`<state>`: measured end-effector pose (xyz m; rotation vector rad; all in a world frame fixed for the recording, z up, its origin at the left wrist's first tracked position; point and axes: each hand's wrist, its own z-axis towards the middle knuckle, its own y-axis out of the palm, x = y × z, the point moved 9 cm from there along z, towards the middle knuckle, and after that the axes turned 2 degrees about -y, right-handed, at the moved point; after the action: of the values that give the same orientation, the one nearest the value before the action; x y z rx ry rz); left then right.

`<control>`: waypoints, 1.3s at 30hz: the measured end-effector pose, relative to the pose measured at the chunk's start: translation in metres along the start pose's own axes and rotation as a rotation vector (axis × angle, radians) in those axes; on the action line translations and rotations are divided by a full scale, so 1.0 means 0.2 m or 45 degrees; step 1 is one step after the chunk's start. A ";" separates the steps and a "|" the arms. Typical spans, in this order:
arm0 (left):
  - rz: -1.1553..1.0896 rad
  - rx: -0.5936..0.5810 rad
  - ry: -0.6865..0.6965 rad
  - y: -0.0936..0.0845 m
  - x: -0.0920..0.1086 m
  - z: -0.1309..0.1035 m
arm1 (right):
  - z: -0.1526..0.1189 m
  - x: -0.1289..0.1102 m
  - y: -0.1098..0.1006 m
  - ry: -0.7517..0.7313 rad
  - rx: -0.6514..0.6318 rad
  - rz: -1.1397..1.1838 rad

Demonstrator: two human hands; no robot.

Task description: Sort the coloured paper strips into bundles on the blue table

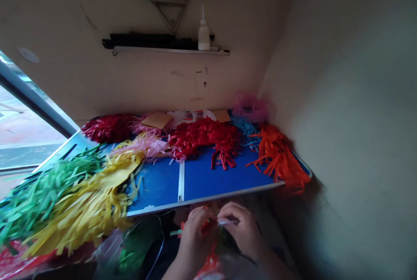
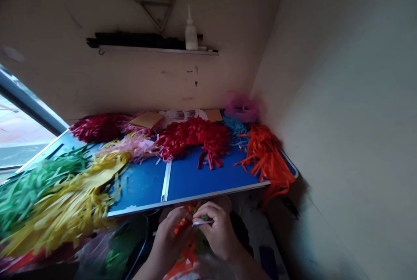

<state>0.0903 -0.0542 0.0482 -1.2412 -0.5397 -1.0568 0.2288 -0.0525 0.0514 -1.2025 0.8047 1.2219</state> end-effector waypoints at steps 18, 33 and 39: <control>-1.516 -0.071 -1.146 0.23 -0.38 -0.13 | 0.00 0.12 -0.04 0.219 0.220 -0.070; -1.627 -0.123 -1.148 0.27 -0.33 -0.15 | -0.04 -0.05 -0.01 -0.226 0.413 -0.461; -1.358 -0.061 -0.953 0.21 -0.33 -0.12 | -0.01 0.00 0.07 -0.160 0.187 -0.364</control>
<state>0.0918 -0.0553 -0.0331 -1.3851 -1.9018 -1.4292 0.2161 -0.0551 0.0470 -1.0682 0.5956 0.9759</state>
